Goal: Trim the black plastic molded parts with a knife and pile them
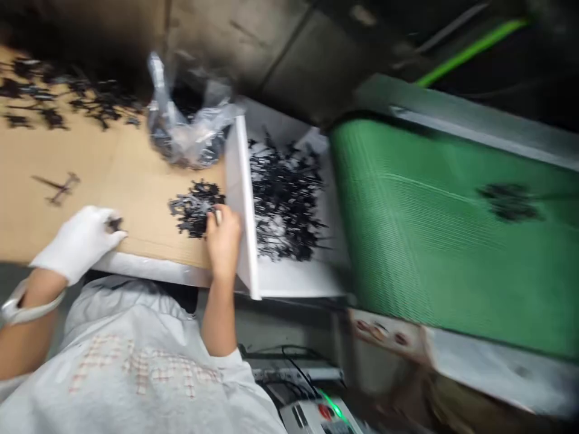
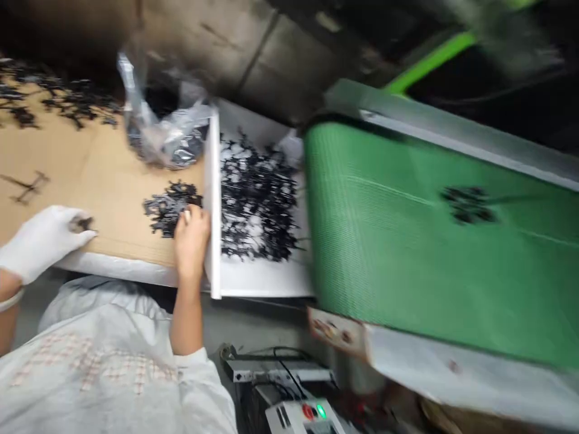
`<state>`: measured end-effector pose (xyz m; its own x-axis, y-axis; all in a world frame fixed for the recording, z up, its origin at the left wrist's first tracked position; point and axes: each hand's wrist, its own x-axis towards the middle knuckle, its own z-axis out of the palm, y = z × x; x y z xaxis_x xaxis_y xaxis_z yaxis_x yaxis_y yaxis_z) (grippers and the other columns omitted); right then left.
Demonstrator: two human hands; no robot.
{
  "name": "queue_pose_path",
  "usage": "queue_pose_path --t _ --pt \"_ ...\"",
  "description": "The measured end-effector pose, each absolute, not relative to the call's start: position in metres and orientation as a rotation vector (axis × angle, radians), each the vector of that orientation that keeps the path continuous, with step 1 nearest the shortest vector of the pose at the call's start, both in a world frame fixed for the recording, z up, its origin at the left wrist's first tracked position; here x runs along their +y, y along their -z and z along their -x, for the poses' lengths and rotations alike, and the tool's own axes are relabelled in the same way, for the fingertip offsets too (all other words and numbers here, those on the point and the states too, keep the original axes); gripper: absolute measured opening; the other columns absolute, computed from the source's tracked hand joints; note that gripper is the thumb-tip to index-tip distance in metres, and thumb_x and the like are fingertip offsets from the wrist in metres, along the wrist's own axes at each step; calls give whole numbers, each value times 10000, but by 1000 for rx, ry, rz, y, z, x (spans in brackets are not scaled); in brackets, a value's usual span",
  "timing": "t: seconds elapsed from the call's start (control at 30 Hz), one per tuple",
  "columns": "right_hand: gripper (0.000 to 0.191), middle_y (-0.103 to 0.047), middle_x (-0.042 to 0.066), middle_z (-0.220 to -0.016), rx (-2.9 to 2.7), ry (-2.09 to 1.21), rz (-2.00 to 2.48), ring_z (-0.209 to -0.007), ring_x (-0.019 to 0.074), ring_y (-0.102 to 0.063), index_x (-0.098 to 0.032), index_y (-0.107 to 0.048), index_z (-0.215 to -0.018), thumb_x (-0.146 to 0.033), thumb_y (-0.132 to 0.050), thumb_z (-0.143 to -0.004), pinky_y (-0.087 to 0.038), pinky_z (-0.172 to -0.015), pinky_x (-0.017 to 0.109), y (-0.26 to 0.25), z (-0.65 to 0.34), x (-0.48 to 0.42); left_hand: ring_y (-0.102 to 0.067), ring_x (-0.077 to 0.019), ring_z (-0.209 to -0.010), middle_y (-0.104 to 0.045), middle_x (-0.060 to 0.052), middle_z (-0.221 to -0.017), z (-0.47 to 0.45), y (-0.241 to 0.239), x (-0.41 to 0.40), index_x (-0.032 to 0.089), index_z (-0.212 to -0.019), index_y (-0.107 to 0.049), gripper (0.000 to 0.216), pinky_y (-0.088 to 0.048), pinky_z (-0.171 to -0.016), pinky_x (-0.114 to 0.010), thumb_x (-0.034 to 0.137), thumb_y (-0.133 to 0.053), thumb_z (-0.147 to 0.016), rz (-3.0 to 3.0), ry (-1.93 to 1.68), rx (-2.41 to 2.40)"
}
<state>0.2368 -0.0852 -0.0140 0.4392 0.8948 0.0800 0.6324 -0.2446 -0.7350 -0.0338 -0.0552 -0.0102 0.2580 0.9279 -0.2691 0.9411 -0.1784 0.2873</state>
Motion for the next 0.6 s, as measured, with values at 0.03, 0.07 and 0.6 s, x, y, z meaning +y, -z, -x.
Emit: queue_pose_path --t 0.03,0.07,0.6 --pt "238 -661 183 -1132 -1260 -474 1957 -1097 287 -615 -143 -686 -1122 -172 -543 -934 -463 -1039 477 14 -237 -86 -677 -343 -965 -718 -167 -1024 33 11 -53 153 -979 -693 294 -521 -818 -389 402 -573 -879 -2141 41 1692" --pt "251 -641 192 -1157 -1239 -482 1938 -1112 299 -603 -141 -681 -1136 -211 -553 -932 -450 -1051 506 14 -236 -88 -672 -341 -992 -716 -176 -1048 31 11 -51 149 -984 -698 300 -516 -857 -396 397 -571 -873 -2126 -27 1665" --pt "295 -445 -99 -592 -846 -1631 1044 -414 31 -261 -216 -638 -843 -449 -810 -788 -230 -370 190 -4 -171 -112 -630 -156 -683 -670 11 -772 -1 -39 -95 177 -1079 -621 425 -486 -620 -246 379 -817 -761 -1273 -526 1187"
